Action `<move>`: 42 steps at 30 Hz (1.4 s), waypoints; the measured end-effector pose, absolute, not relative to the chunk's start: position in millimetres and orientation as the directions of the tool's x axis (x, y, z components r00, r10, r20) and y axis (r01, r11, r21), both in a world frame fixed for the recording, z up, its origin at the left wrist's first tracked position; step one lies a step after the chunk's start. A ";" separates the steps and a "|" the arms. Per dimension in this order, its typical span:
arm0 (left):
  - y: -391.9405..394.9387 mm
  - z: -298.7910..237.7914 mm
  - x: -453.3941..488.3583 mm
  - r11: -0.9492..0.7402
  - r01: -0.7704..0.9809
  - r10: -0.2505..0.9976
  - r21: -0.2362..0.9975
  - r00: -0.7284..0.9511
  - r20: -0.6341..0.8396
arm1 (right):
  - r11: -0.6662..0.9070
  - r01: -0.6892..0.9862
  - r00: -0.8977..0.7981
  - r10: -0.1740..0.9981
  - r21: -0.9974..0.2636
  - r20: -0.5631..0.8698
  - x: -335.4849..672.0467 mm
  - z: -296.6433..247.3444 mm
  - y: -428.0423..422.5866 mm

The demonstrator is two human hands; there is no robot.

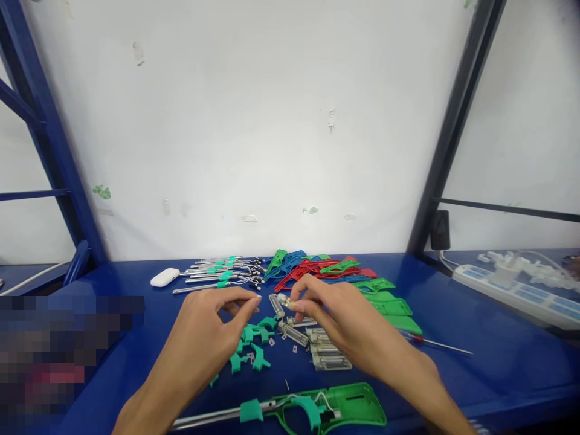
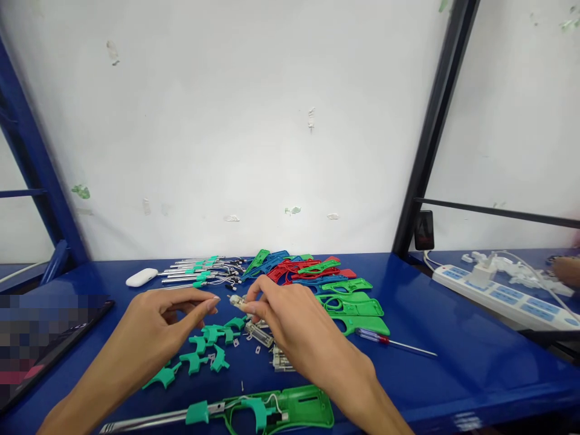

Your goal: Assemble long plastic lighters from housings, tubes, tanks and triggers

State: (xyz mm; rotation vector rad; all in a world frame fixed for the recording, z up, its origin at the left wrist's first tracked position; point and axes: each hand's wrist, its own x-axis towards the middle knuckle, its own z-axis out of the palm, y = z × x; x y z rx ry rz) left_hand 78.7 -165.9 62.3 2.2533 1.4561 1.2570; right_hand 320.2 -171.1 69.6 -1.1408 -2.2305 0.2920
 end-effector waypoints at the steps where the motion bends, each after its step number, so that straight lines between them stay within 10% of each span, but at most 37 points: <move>1: -166.7 62.5 79.4 -0.516 0.660 0.814 0.546 0.178 0.553 | 0.616 0.622 -0.437 0.785 -0.483 0.439 320.6 69.7 -169.2; 10: -173.3 64.9 86.2 -0.559 0.628 0.812 0.541 0.285 0.509 | 0.774 0.476 -0.480 0.626 -0.417 0.614 322.3 66.5 -167.9; 42: -182.6 67.1 94.5 -0.735 0.574 0.631 0.361 0.384 0.675 | 0.776 0.480 -0.465 0.620 -0.409 0.632 320.1 67.0 -167.5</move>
